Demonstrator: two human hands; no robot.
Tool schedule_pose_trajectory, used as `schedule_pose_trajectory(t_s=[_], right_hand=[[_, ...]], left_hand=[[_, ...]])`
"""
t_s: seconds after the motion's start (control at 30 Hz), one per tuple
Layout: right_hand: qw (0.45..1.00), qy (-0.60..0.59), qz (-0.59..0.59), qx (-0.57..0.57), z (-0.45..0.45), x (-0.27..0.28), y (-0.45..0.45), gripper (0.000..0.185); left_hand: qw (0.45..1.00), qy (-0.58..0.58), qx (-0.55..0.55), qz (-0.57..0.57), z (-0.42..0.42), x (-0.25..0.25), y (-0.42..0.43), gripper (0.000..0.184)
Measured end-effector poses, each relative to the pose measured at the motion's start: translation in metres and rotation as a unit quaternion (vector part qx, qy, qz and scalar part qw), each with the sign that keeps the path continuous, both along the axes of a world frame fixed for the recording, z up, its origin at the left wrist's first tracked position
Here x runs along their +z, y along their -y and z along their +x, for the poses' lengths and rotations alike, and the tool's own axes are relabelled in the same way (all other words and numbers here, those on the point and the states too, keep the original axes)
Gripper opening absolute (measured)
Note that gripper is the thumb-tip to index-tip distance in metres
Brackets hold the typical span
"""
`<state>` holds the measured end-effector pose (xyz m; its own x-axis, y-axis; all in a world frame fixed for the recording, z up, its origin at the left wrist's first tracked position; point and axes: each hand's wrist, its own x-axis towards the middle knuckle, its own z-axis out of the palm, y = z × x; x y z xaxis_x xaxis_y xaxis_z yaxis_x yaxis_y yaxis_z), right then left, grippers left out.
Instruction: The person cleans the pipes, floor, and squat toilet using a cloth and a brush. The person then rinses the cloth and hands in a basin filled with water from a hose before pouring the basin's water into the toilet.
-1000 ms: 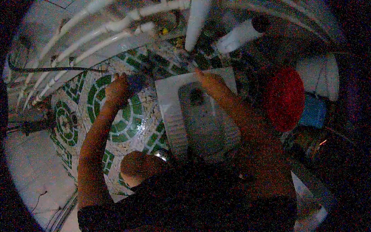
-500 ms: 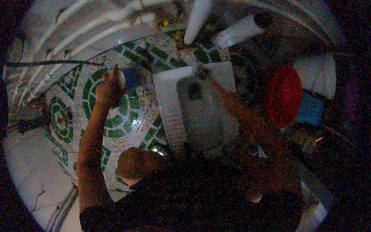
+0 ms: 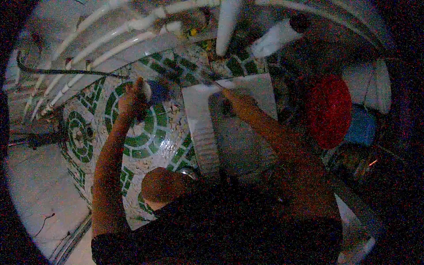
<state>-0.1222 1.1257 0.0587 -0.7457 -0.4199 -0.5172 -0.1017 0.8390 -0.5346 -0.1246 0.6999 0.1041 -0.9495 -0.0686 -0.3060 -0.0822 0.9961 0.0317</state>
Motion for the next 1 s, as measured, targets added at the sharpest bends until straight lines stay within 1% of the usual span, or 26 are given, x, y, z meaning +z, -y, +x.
schedule_pose_trajectory(t_s=[0.07,0.1,0.17,0.23,0.27,0.3,0.33,0.4,0.43,0.5,0.57,0.6,0.67,0.73,0.77,0.83,0.9,0.93,0.97,1.0], right_hand=[[0.988,-0.061,0.101,0.099,0.020,0.024,-0.038,0.064],[0.968,-0.014,0.204,0.147,0.018,0.032,-0.048,0.063],[0.959,-0.022,0.227,0.166,0.007,0.049,-0.041,0.060],[0.983,-0.136,0.069,0.105,-0.033,0.050,0.007,0.056],[0.984,-0.143,0.066,0.080,-0.059,0.036,0.037,0.055],[0.985,-0.149,0.062,0.056,-0.085,0.012,0.067,0.055],[0.971,-0.212,0.088,0.070,-0.107,-0.021,0.095,0.051],[0.960,-0.246,0.103,0.084,-0.115,-0.040,0.109,0.050],[0.969,-0.215,0.092,0.083,-0.097,-0.032,0.103,0.053],[0.976,-0.114,0.128,0.133,-0.052,-0.028,0.066,0.063],[0.964,-0.043,0.176,0.196,-0.006,0.004,0.002,0.078],[0.961,-0.040,0.179,0.209,0.009,0.036,-0.023,0.085],[0.956,-0.003,0.198,0.215,0.021,0.015,-0.080,0.085],[0.983,-0.029,0.145,0.105,-0.003,0.020,-0.106,0.084],[0.988,-0.043,0.138,0.062,-0.011,0.017,-0.116,0.083],[0.988,-0.079,0.134,-0.008,-0.027,0.007,-0.124,0.081],[0.985,-0.074,0.156,-0.006,-0.016,-0.007,-0.110,0.079],[0.983,-0.051,0.173,0.021,0.009,-0.014,-0.099,0.077],[0.985,-0.036,0.168,0.032,0.035,-0.012,-0.097,0.076],[0.986,-0.021,0.162,0.044,0.062,-0.010,-0.095,0.074]], left_hand=[[1.000,0.003,0.007,0.002,-0.008,-0.001,0.001,0.114],[1.000,-0.006,-0.006,0.005,-0.011,0.006,-0.002,0.113],[0.999,-0.020,-0.039,0.008,-0.023,0.028,-0.012,0.111],[0.999,-0.030,-0.023,-0.006,-0.039,0.041,-0.022,0.109],[0.999,-0.039,-0.014,-0.013,-0.048,0.044,-0.027,0.107],[1.000,-0.024,0.001,-0.003,-0.059,0.046,-0.030,0.107],[1.000,-0.029,0.003,-0.006,-0.066,0.050,-0.035,0.107],[0.999,-0.031,0.006,-0.011,-0.077,0.060,-0.046,0.108],[1.000,-0.023,0.004,-0.012,-0.082,0.063,-0.051,0.108],[1.000,-0.012,0.006,-0.008,-0.094,0.066,-0.060,0.109],[1.000,-0.009,-0.005,-0.006,-0.108,0.053,-0.065,0.110],[1.000,-0.007,-0.012,-0.004,-0.114,0.043,-0.070,0.111],[1.000,-0.012,-0.010,-0.015,-0.126,0.025,-0.083,0.113],[0.999,-0.025,-0.029,-0.036,-0.126,0.001,-0.094,0.115],[0.999,-0.026,-0.027,-0.038,-0.123,-0.003,-0.101,0.107],[0.998,-0.041,-0.023,-0.047,-0.127,0.007,-0.117,0.092],[0.990,0.021,-0.097,-0.098,-0.116,0.032,-0.125,0.070],[0.982,0.048,-0.133,-0.124,-0.111,0.045,-0.128,0.060],[0.988,-0.003,-0.126,-0.085,-0.100,0.052,-0.138,0.040],[0.988,0.001,-0.147,-0.055,-0.100,0.062,-0.154,0.039]])
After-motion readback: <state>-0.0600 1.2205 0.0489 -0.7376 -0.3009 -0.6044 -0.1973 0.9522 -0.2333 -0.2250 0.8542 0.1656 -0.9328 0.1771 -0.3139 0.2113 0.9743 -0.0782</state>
